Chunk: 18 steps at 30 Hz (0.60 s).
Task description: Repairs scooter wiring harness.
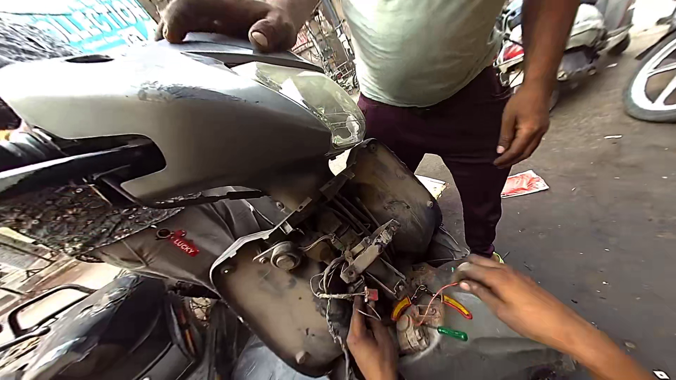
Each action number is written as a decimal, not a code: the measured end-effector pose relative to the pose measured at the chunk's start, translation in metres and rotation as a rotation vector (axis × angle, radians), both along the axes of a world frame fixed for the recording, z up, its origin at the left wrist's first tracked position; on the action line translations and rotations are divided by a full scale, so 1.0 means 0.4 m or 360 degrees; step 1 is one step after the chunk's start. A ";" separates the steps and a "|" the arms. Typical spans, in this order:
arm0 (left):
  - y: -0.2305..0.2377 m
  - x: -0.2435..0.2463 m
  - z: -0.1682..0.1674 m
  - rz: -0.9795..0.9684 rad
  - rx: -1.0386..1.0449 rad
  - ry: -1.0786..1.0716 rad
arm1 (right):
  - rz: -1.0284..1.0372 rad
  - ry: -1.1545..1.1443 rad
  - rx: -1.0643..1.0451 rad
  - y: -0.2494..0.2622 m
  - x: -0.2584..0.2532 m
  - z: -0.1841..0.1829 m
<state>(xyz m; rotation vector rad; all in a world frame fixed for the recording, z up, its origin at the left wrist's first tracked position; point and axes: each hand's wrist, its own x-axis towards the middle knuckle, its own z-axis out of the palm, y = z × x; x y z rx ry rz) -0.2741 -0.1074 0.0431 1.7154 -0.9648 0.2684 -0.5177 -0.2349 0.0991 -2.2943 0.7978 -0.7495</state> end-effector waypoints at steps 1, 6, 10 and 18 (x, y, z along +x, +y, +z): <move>-0.001 0.002 0.000 -0.0006 -0.0011 0.0035 | -0.0066 -0.0220 0.0124 -0.004 -0.033 -0.013; -0.005 0.002 0.005 -0.0054 -0.0061 0.0085 | 0.0096 -0.1563 0.1147 0.016 -0.074 -0.037; -0.004 0.007 0.002 -0.0099 -0.0068 0.0104 | 0.0492 -0.1567 0.1182 0.076 0.042 -0.027; -0.004 0.005 0.015 -0.0204 -0.0136 0.0177 | 0.0259 -0.0906 0.0923 0.120 0.297 0.012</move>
